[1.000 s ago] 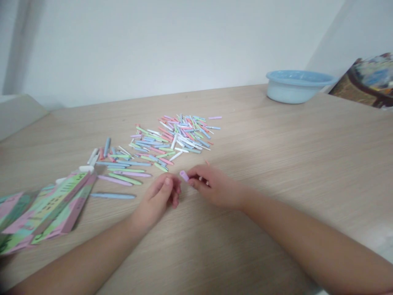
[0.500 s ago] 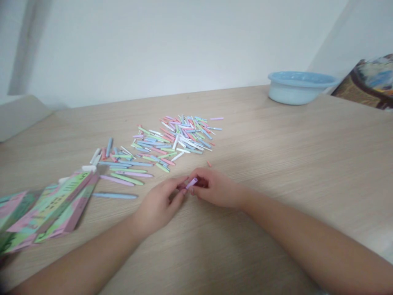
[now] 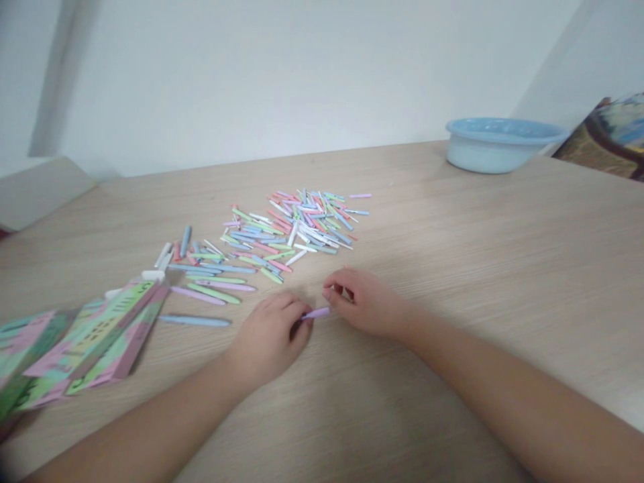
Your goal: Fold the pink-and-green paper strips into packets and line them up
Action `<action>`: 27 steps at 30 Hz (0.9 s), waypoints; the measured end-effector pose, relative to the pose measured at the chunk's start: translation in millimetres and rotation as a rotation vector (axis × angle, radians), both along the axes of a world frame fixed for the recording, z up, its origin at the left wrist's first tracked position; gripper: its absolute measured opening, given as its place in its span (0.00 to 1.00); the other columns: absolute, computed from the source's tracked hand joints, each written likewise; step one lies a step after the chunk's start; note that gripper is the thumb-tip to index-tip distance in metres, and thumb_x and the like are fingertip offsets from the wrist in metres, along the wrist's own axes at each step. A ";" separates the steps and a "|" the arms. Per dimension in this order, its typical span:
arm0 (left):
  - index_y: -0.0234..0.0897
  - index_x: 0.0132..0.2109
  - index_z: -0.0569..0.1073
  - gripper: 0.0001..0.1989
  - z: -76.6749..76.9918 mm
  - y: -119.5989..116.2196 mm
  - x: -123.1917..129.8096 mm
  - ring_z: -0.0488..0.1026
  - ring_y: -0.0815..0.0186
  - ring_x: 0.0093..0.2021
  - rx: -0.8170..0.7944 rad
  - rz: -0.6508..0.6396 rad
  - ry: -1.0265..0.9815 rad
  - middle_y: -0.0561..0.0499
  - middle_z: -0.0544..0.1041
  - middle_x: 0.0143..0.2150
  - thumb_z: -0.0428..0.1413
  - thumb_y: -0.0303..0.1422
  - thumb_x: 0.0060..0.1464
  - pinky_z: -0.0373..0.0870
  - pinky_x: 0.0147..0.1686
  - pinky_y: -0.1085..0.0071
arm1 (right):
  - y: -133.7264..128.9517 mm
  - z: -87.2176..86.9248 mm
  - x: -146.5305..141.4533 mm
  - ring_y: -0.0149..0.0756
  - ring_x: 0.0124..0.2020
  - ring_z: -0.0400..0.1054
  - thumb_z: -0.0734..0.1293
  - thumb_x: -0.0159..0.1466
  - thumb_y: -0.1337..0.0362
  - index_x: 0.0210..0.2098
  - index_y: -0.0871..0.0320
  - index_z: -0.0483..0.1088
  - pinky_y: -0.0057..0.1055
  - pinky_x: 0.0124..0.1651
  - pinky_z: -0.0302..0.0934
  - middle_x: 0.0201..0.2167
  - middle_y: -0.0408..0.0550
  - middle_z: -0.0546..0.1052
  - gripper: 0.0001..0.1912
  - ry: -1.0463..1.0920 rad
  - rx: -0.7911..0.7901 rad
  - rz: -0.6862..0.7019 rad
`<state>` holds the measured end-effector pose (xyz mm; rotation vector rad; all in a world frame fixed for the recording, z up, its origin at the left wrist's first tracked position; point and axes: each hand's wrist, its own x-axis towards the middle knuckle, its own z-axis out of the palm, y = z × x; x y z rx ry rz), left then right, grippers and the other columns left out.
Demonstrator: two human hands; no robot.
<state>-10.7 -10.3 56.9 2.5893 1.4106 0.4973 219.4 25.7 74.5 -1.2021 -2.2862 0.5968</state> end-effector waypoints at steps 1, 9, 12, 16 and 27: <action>0.41 0.40 0.75 0.06 -0.3 0.0 0.2 0.73 0.54 0.46 0.003 0.006 -0.002 0.45 0.76 0.41 0.53 0.33 0.63 0.70 0.48 0.57 | 1.1 -0.4 0.2 0.35 0.33 0.66 0.62 0.72 0.58 0.39 0.56 0.74 0.32 0.36 0.58 0.33 0.45 0.75 0.12 -0.019 0.007 -0.009; 0.40 0.48 0.75 0.09 -3.9 3.3 -1.9 0.73 0.54 0.50 -0.031 0.045 -0.114 0.44 0.76 0.46 0.55 0.34 0.62 0.70 0.52 0.56 | 4.1 1.5 1.1 0.37 0.33 0.68 0.62 0.72 0.60 0.40 0.56 0.75 0.32 0.36 0.57 0.34 0.47 0.77 0.11 -0.176 0.038 -0.018; 0.38 0.53 0.74 0.14 -5.9 4.7 -2.6 0.73 0.53 0.52 -0.044 0.065 -0.153 0.42 0.76 0.50 0.56 0.34 0.61 0.69 0.55 0.55 | 6.0 5.1 2.3 0.39 0.36 0.70 0.61 0.73 0.61 0.41 0.57 0.76 0.34 0.39 0.59 0.38 0.50 0.78 0.12 -0.198 0.080 0.002; 0.37 0.55 0.73 0.17 -8.0 5.9 -3.0 0.73 0.52 0.54 -0.048 0.072 -0.170 0.42 0.77 0.51 0.58 0.34 0.59 0.69 0.56 0.54 | 5.3 27.6 21.8 0.44 0.40 0.73 0.60 0.73 0.55 0.46 0.56 0.75 0.38 0.44 0.63 0.42 0.53 0.80 0.16 -0.284 0.110 -0.123; 0.39 0.55 0.73 0.16 -15.6 10.3 -5.1 0.74 0.51 0.52 -0.029 0.057 -0.165 0.43 0.77 0.52 0.56 0.35 0.60 0.69 0.55 0.52 | -16.7 -13.9 177.3 0.59 0.72 0.53 0.56 0.70 0.39 0.74 0.62 0.50 0.54 0.70 0.54 0.72 0.66 0.59 0.44 -0.449 0.040 -0.581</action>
